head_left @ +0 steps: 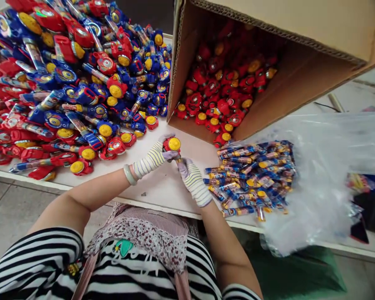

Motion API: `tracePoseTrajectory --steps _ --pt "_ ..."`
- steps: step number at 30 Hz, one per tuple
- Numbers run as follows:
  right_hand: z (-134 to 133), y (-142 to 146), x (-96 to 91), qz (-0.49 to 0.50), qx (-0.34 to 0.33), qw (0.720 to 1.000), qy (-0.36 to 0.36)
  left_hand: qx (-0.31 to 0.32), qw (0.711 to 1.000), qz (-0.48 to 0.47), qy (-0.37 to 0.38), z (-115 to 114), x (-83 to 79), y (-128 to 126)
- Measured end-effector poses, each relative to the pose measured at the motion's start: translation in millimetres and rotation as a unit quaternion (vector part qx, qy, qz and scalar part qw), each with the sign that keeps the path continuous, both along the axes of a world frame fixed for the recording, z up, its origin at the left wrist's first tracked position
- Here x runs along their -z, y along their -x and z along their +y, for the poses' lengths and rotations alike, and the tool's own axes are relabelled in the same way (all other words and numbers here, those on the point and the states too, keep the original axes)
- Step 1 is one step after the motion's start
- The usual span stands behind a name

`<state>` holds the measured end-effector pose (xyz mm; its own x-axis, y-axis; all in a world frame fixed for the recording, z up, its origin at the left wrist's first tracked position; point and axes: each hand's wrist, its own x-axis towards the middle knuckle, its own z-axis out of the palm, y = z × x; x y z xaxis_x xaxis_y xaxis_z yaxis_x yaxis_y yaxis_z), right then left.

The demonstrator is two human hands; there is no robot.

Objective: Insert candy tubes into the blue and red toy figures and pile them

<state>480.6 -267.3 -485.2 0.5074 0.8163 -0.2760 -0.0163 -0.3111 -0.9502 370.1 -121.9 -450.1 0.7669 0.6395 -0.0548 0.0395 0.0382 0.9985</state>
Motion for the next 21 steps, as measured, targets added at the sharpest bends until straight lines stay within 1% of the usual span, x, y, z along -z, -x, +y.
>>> tracePoseTrajectory --steps 1,2,3,4,5,6,8,9,10,11,12,13,14,15,16,17,18,19,20,21 --pt "-2.2 -0.6 -2.7 -0.075 0.018 0.997 0.0 -0.013 1.0 -0.001 0.018 -0.3 0.7 -0.7" --pt "-5.2 -0.5 -5.8 -0.118 0.026 0.993 -0.001 -0.017 0.999 -0.007 0.032 -0.7 0.9 -1.0" --pt "-8.8 0.5 -8.9 -0.12 0.025 0.993 -0.003 -0.01 0.999 -0.017 0.042 -0.8 0.6 -0.9" --pt "-12.5 2.6 -11.7 -0.08 0.016 0.997 -0.007 0.006 0.998 -0.027 0.05 -0.3 0.0 -0.3" --pt "-16.0 5.6 -13.8 -0.009 0.0 1.0 -0.012 0.027 0.998 -0.035 0.054 0.8 -0.9 0.7" --pt "-19.0 9.3 -14.9 0.077 -0.018 0.997 -0.019 0.049 0.996 -0.042 0.056 2.5 -2.0 2.0" --pt "-22.4 16.6 -14.3 0.225 -0.043 0.973 -0.04 0.081 0.994 -0.049 0.048 7.0 -4.0 4.8" --pt "-22.8 19.3 -12.8 0.268 -0.048 0.961 -0.049 0.092 0.994 -0.05 0.04 8.9 -4.7 6.0" --pt "-22.4 20.8 -10.8 0.287 -0.049 0.955 -0.056 0.1 0.993 -0.048 0.033 10.1 -5.2 6.7" --pt "-21.2 20.9 -8.8 0.283 -0.051 0.956 -0.058 0.103 0.993 -0.043 0.027 10.1 -5.5 6.7" --pt "-19.4 19.7 -7.0 0.254 -0.048 0.964 -0.055 0.1 0.994 -0.036 0.02 9.1 -5.6 6.1" --pt "-17.3 17.4 -5.7 0.2 -0.04 0.978 -0.047 0.091 0.995 -0.027 0.011 7.1 -5.7 5.0" --pt "-15.2 14.7 -5.0 0.123 -0.024 0.991 -0.037 0.075 0.997 -0.019 0.002 4.6 -5.9 3.4" --pt "-13.2 11.9 -4.9 0.032 0.0 0.999 -0.024 0.056 0.998 -0.014 -0.009 2.0 -6.1 1.6" --pt "-11.6 9.8 -5.2 -0.057 0.027 0.998 -0.012 0.036 0.999 -0.012 -0.02 -0.1 -6.5 0.0" --pt "-10.4 8.7 -5.9 -0.124 0.044 0.991 -0.004 0.025 0.999 -0.012 -0.025 -1.4 -7.0 -1.2" --pt "-9.8 9.0 -6.7 -0.155 0.05 0.987 -0.001 0.024 0.999 -0.014 -0.022 -1.6 -7.2 -1.7" --pt "-9.6 10.7 -7.5 -0.143 0.041 0.989 -0.003 0.033 0.999 -0.016 -0.013 -1.0 -7.0 -1.5" --pt "-9.7 13.7 -8.2 -0.094 0.021 0.995 -0.009 0.048 0.999 -0.016 0.001 0.2 -6.3 -0.5" --pt "-9.9 17.6 -8.7 -0.023 -0.005 1.0 -0.016 0.068 0.997 -0.015 0.015 1.4 -5.0 1.3"
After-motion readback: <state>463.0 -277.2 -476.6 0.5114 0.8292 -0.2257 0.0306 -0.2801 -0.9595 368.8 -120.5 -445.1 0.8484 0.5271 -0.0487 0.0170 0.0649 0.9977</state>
